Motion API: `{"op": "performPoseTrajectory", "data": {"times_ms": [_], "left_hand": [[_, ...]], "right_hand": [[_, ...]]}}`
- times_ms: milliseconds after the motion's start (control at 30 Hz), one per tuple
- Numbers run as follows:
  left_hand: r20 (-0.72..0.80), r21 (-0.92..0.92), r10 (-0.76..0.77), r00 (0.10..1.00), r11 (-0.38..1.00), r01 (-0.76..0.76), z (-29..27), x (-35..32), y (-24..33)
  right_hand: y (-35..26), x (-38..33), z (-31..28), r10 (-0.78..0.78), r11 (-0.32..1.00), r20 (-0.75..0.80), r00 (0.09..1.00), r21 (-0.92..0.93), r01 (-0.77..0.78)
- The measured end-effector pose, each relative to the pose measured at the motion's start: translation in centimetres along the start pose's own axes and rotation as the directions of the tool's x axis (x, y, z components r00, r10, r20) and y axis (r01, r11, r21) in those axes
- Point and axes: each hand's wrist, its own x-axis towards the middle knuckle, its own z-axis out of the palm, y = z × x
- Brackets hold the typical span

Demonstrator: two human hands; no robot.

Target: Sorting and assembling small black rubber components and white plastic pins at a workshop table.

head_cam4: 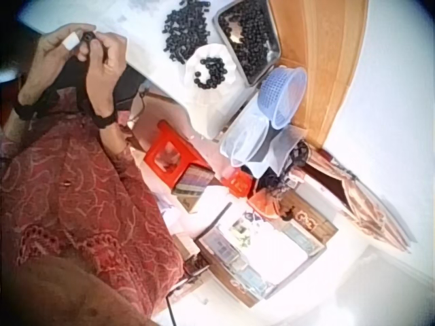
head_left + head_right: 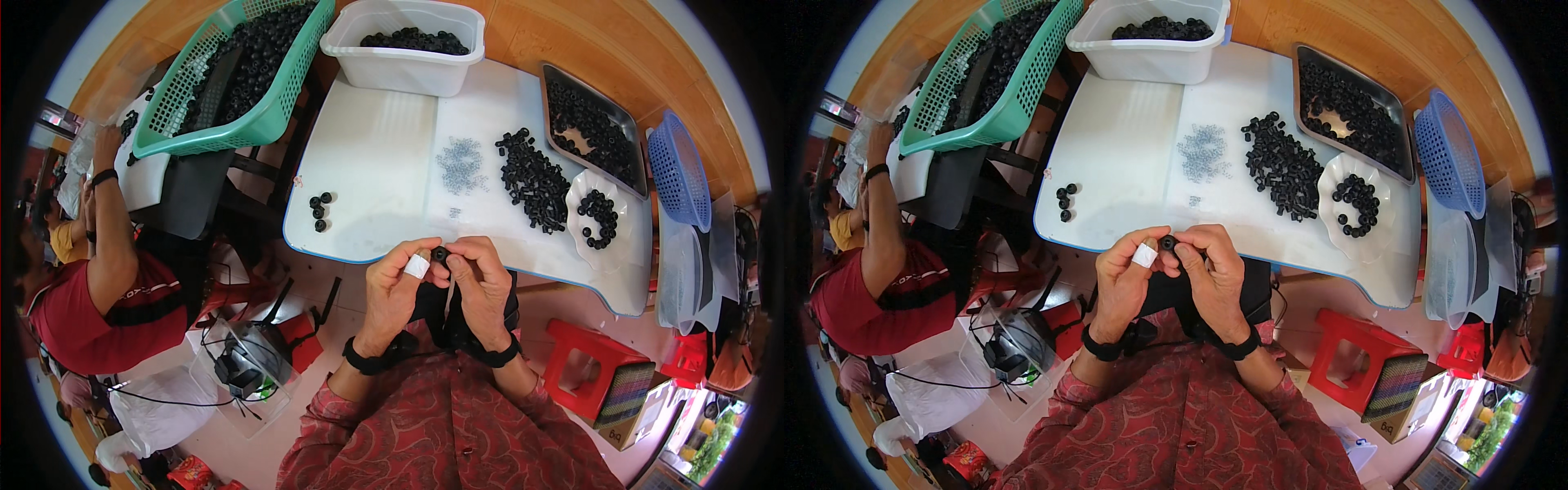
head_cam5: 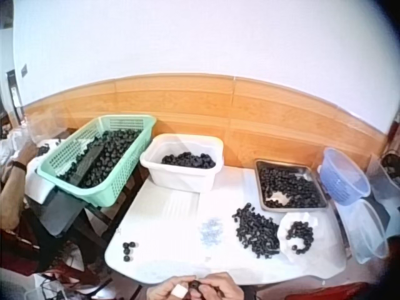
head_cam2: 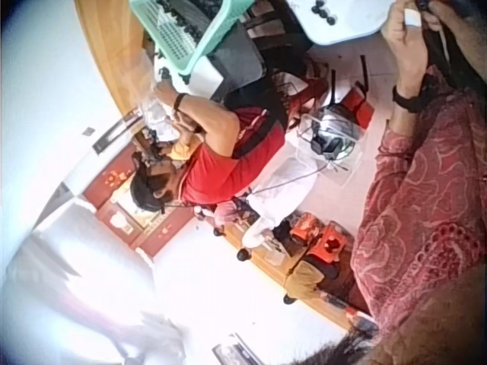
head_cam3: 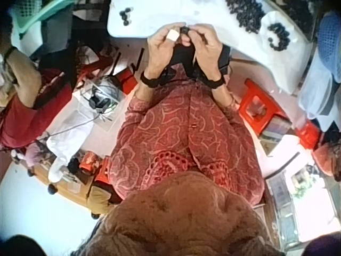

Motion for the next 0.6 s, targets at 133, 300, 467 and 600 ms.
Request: {"op": "performPoseTrajectory", "data": {"times_ms": [133,300,467,600], "left_hand": [[0.006,0.009,0.027,1.000,1.000,-0.027,0.9,-0.2,0.8],[0.016,-0.004,0.005,1.000,1.000,-0.005,0.7,-0.3,0.4],[0.013,-0.061,-0.012,1.000,0.998,0.013,1.4,-0.4,0.4],[0.045,-0.045,-0.011,0.999,0.999,0.013,2.0,-0.6,0.7]], "right_hand": [[-0.5,-0.1,-0.1,0.011,1.000,-0.011,1.000,0.006,-0.011],[-0.6,-0.2,-0.6,-0.037,0.997,0.017,0.999,-0.072,0.038],[-1.2,-0.4,-0.9,0.057,0.988,0.017,0.998,0.145,-0.059],[-1.4,-0.6,-1.4,0.118,0.964,0.073,0.990,0.230,-0.132]]}}
